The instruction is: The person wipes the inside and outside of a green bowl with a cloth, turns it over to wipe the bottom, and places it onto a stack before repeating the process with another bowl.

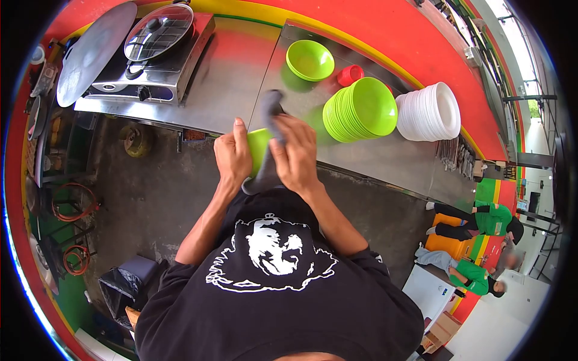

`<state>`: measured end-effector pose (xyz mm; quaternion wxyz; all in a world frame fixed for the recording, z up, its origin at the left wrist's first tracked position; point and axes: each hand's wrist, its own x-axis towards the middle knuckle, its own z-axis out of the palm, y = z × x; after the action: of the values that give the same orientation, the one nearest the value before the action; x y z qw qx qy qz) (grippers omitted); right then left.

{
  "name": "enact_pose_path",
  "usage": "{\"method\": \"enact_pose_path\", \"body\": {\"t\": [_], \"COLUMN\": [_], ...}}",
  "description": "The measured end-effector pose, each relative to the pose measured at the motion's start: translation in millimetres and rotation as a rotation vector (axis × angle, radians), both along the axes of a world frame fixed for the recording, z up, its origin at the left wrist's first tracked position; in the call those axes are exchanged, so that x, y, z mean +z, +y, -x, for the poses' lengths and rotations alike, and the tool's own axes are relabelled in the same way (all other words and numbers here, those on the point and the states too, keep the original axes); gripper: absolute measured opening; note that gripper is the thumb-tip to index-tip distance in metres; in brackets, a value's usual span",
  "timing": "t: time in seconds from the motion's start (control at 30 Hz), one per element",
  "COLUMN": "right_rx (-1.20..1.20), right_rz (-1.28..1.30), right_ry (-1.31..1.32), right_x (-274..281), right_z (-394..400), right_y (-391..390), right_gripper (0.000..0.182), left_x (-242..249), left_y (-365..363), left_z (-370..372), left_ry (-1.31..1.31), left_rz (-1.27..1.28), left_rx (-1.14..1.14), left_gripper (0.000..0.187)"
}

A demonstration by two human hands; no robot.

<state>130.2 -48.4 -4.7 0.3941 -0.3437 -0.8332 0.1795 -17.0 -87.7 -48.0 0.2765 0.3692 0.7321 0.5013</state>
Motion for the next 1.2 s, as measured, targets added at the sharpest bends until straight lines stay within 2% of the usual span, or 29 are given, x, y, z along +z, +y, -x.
{"method": "enact_pose_path", "body": {"t": [0.07, 0.17, 0.27, 0.3, 0.33, 0.43, 0.53, 0.6, 0.63, 0.67, 0.73, 0.83, 0.97, 1.1, 1.2], "right_rx": [0.107, 0.153, 0.092, 0.096, 0.063, -0.011, 0.007, 0.137, 0.198, 0.242, 0.272, 0.224, 0.052, -0.169, -0.202], "right_rz": [-0.081, 0.006, 0.103, 0.232, 0.234, 0.277, 0.141, 0.026, -0.032, -0.061, -0.096, -0.055, 0.082, 0.179, 0.579], "right_ry": [-0.172, -0.133, 0.123, 0.259, 0.342, 0.431, 0.209, -0.092, -0.243, -0.262, -0.282, -0.169, 0.214, 0.566, 0.667], "right_x": [12, 3, -15, -30, -37, -41, -30, -11, -2, 1, 0, -6, -28, -42, -48], "right_z": [6, 5, -3, -7, -5, -2, -6, -5, -5, -2, -1, -5, -7, 0, -14], "right_y": [0, 7, 11, 8, 2, -12, -2, 0, 0, -2, -1, 11, 14, 4, 16], "right_gripper": [0.037, 0.040, 0.041, 0.044, 0.044, 0.049, 0.046, 0.043, 0.042, 0.040, 0.041, 0.042, 0.043, 0.042, 0.036], "left_x": [-5, -8, -10, -6, -1, -13, -15, -9, -17, -37, -18, -18, -8, -9, 3], "left_y": [5, 8, 8, 8, 9, 4, 1, 2, 2, 3, 4, 7, 12, 15, 11], "left_z": [-4, 4, 18, 20, 20, 23, 23, 18, 21, 18, 12, 15, 13, -4, -8], "left_ry": [0.018, -0.029, -0.302, -0.479, -0.715, -0.651, -0.460, -0.269, -0.172, -0.046, -0.087, -0.126, -0.654, -0.825, -0.768], "left_rz": [-0.030, -0.038, -0.093, -0.127, -0.143, -0.105, 0.021, 0.124, 0.115, -0.071, -0.078, -0.079, -0.070, -0.102, -0.034], "left_rx": [0.028, 0.067, 0.144, 0.185, 0.262, 0.231, 0.122, 0.045, -0.014, -0.089, -0.071, -0.017, 0.205, 0.433, 0.302], "left_gripper": [0.066, 0.065, 0.063, 0.059, 0.058, 0.049, 0.053, 0.058, 0.056, 0.054, 0.053, 0.054, 0.053, 0.049, 0.051]}}
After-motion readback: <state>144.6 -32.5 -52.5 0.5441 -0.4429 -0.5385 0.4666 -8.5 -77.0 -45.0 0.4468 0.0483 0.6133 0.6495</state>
